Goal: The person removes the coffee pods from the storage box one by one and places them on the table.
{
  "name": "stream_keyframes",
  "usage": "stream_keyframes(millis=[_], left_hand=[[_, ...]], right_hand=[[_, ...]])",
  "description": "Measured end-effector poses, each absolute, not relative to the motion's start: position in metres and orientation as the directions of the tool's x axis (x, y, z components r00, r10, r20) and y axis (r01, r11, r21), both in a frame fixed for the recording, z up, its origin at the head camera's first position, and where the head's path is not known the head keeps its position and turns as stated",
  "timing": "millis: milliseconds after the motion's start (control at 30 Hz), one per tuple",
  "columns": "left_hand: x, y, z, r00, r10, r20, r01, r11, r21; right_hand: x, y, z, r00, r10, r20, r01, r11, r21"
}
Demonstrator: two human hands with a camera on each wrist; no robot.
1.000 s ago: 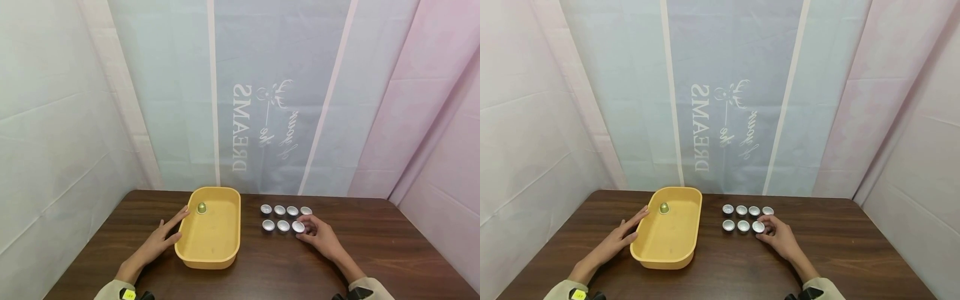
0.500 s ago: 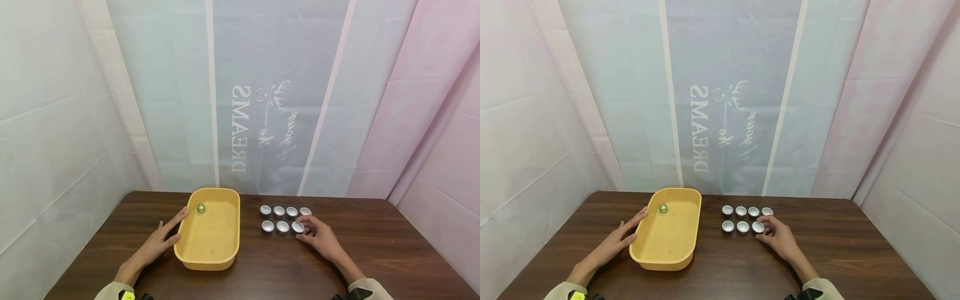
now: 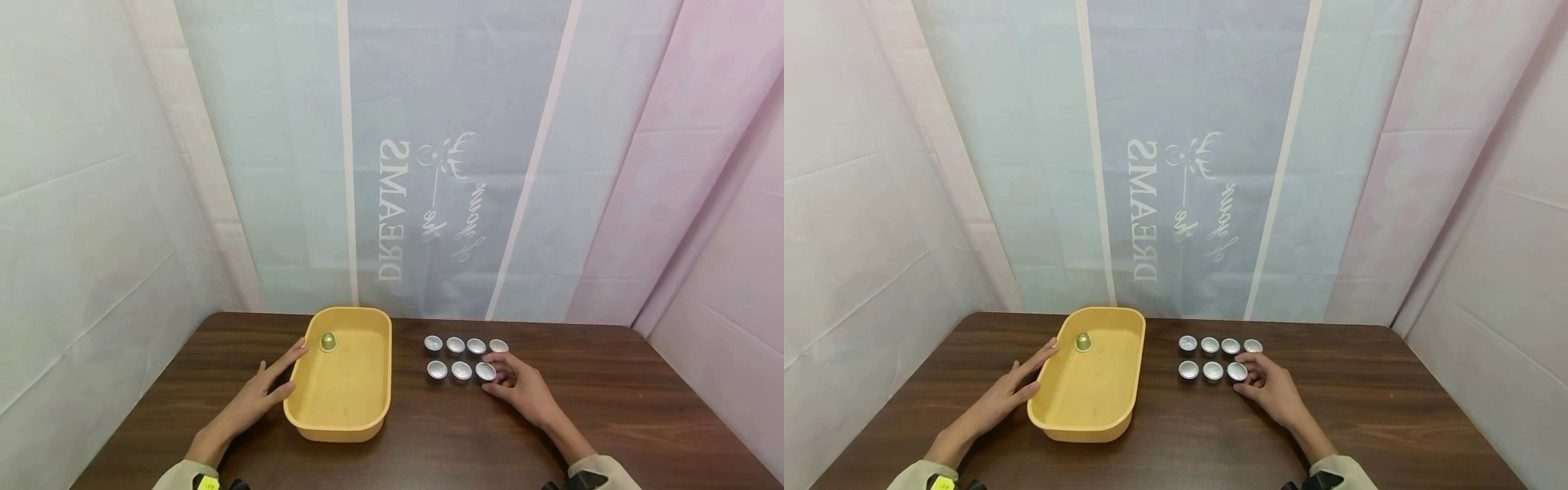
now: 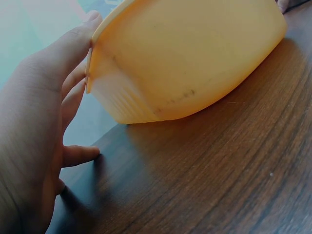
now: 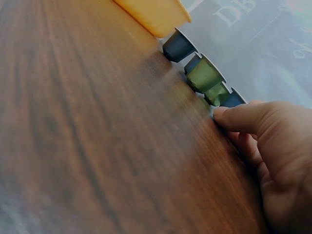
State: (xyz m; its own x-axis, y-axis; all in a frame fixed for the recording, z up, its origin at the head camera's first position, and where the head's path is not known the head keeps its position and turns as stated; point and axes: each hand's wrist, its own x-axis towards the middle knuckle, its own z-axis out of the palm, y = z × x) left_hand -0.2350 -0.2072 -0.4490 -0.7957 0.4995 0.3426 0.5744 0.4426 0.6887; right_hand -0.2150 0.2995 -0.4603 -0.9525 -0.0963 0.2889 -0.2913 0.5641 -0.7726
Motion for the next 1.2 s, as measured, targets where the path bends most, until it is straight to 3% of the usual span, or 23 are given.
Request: stream_keyframes(millis=[433,633,800,1200], left_hand=[[-0.237,-0.205,-0.449,-0.797,0.501,0.336,0.572,0.447,0.688],[-0.237,-0.204,-0.447,-0.803,0.494,0.334,0.566,0.455,0.687],[-0.238,-0.206,-0.447,-0.803,0.496,0.331,0.564,0.453,0.691],[-0.236,-0.208,-0.448,-0.803,0.497,0.328,0.563,0.451,0.693]], right_hand=[[-0.204,0.309,-0.452,-0.922,-0.129,0.366,-0.373,0.556,-0.743],[-0.195,0.303,-0.413,-0.893,-0.134,0.430,-0.424,0.573,-0.702],[-0.210,0.295,-0.403,-0.864,-0.172,0.473,-0.475,0.593,-0.651],[-0.233,0.203,-0.341,-0.779,-0.433,0.453,-0.615,0.386,-0.688]])
